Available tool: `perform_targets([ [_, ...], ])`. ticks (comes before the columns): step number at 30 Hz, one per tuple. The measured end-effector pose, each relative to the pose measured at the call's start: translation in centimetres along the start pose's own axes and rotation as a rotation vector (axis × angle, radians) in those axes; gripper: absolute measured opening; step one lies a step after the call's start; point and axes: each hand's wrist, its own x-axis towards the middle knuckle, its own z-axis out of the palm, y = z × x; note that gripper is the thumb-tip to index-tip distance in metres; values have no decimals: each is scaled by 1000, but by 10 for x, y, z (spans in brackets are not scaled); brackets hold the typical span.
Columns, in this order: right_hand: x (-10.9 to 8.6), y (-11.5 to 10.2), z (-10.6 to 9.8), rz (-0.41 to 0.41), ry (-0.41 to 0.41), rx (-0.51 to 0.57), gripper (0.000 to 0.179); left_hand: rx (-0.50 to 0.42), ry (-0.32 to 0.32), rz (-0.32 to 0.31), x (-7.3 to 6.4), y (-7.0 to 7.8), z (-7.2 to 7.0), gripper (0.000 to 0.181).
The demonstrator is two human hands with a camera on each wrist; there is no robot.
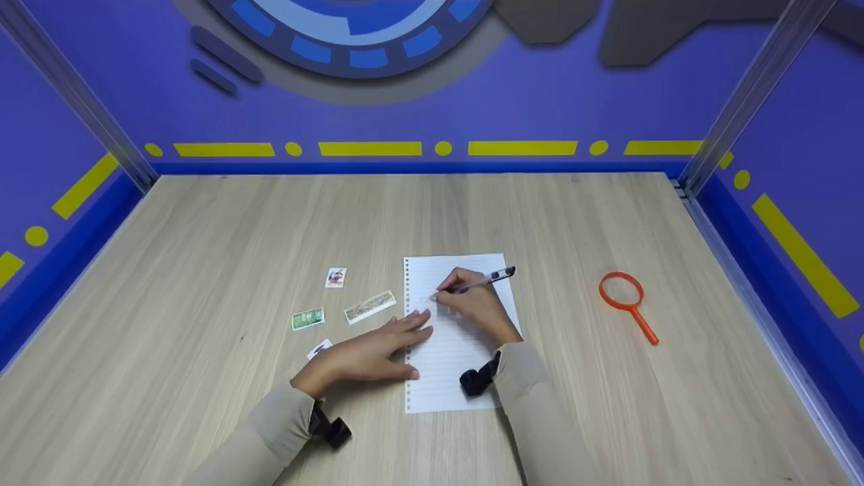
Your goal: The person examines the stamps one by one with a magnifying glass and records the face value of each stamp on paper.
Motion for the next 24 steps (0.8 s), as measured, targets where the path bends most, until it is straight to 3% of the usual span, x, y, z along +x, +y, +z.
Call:
perform_targets([
  [24,1,9,-3,-8,62,-66,12,2,-1,4,0,0,0,70],
])
